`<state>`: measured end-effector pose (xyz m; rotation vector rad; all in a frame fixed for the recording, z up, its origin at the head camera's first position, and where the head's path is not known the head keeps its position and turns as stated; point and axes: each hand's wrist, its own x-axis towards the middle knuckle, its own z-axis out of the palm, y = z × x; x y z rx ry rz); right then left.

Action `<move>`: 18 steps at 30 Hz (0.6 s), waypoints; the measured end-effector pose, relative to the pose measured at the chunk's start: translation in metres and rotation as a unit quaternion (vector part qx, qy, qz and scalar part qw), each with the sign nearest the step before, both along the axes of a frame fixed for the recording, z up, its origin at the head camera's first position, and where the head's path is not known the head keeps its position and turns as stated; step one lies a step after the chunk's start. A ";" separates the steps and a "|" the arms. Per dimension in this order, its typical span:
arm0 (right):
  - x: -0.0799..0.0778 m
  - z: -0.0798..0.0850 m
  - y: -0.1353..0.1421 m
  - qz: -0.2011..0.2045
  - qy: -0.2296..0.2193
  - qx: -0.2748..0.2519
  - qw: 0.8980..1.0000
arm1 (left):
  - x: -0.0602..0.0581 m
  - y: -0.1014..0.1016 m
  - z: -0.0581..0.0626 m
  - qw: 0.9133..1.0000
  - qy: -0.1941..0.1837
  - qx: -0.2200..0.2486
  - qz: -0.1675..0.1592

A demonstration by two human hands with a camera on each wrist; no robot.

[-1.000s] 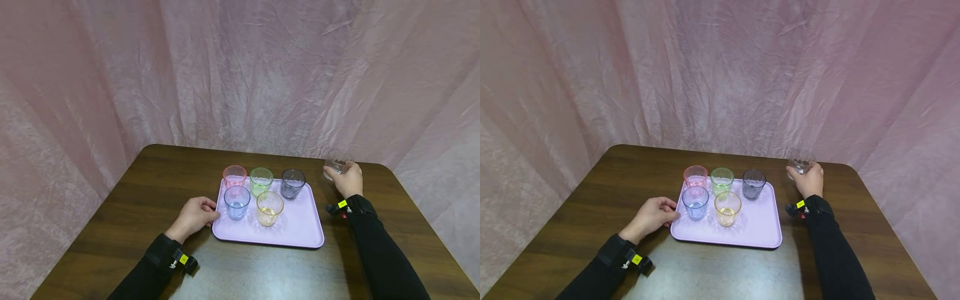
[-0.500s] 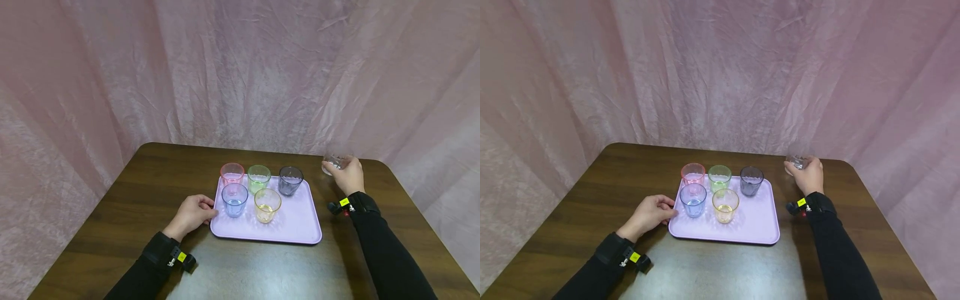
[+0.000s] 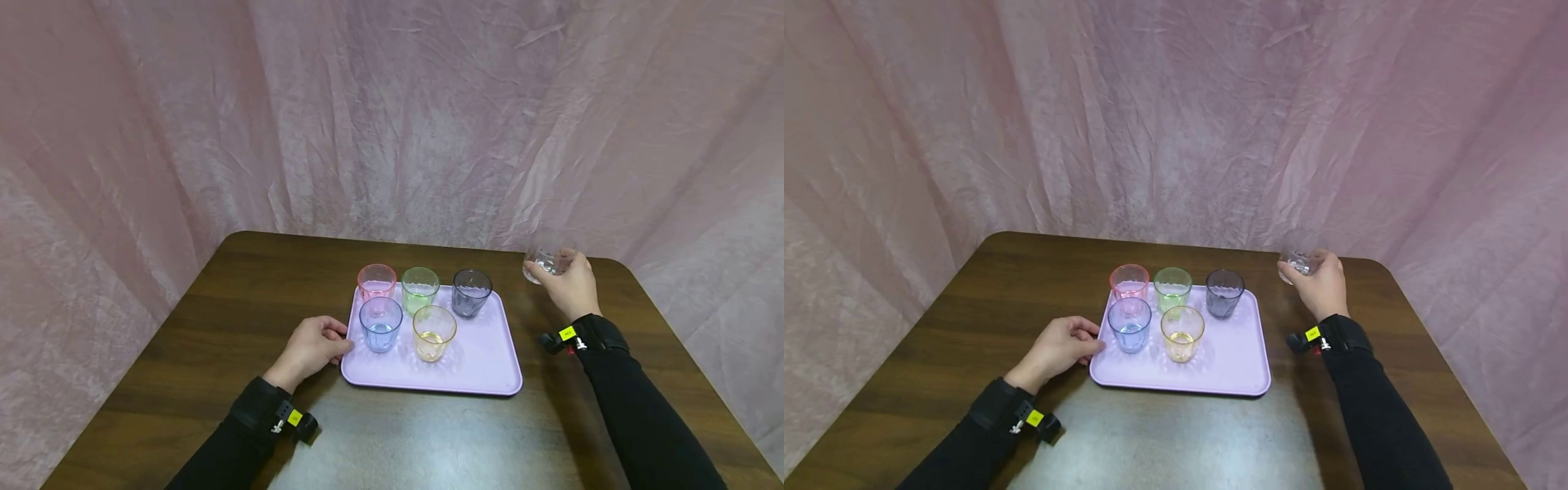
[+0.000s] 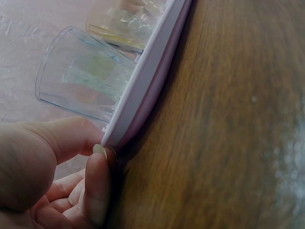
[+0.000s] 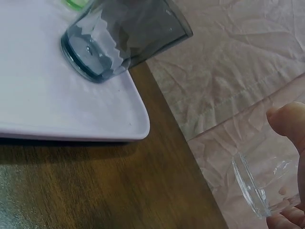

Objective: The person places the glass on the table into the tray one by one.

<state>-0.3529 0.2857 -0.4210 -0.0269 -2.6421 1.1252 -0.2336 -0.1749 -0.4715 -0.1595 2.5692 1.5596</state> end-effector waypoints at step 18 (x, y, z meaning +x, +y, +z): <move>0.018 0.016 -0.007 0.022 0.015 0.006 1.000 | 0.000 0.000 0.002 1.000 -0.002 0.002 0.002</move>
